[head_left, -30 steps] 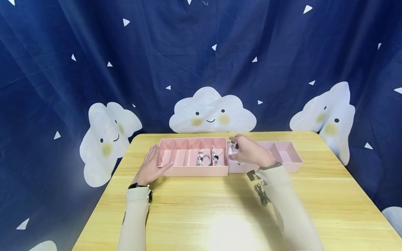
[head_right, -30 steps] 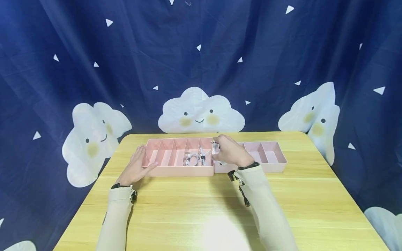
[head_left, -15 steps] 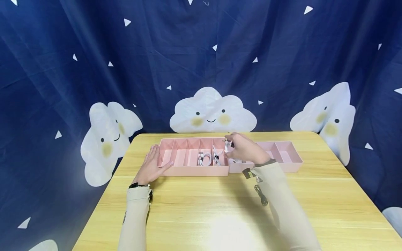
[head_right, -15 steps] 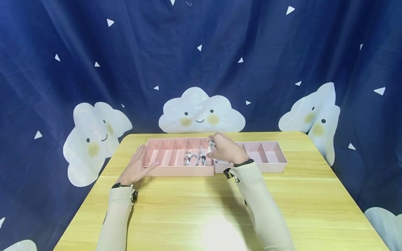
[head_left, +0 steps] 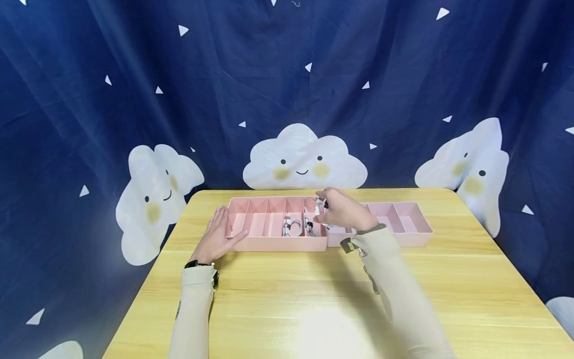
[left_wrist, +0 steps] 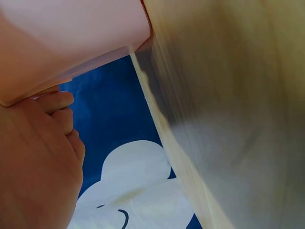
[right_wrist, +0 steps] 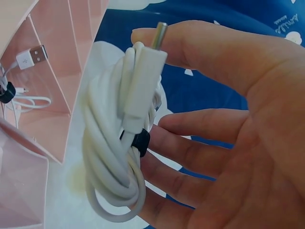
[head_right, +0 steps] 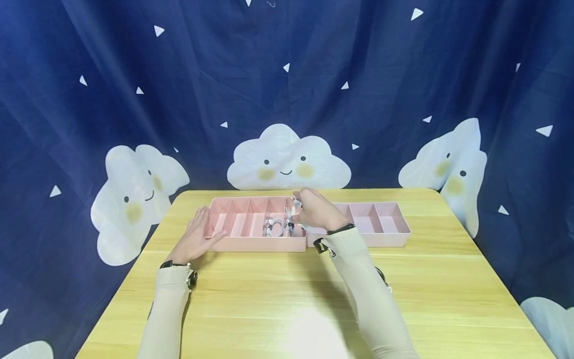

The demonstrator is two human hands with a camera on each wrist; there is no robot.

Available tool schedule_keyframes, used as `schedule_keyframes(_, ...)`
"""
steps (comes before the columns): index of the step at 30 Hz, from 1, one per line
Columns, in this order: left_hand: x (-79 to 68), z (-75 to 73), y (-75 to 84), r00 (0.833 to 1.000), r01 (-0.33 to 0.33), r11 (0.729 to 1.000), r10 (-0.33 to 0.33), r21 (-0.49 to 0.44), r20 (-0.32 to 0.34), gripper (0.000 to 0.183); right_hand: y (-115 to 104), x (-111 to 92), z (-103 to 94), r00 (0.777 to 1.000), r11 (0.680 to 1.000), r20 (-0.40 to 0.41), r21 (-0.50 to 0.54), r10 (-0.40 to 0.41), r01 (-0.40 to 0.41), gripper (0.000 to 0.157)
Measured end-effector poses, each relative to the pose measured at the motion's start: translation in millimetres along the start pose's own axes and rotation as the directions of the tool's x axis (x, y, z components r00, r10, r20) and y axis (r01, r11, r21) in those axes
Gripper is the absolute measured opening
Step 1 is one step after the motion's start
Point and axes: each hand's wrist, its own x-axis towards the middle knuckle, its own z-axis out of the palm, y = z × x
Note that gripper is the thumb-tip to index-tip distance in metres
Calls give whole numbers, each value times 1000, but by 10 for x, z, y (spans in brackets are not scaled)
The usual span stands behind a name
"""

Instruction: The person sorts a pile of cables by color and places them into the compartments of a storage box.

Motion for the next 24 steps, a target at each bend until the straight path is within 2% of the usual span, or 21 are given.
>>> schedule_keyframes(7, -9, -26, 40, 1000, 6, 1000, -6, -2, 14, 118, -28, 75, 27, 1000, 1000, 5, 7, -26, 26, 77)
schedule_keyframes(20, -6, -33, 51, 1000, 5, 1000, -5, -1, 15, 117, -55, 202, 95, 1000, 999, 16, 30, -12, 12, 70)
schedule_keyframes(21, -8, -34, 49, 1000, 4, 1000, -4, -1, 14, 117, -57, 208, 100, 1000, 999, 16, 32, -14, 14, 68)
schedule_keyframes(24, -12, -33, 44, 1000, 4, 1000, -4, -8, 14, 117, -63, 231, 118, 1000, 999, 19, 41, -24, 23, 47)
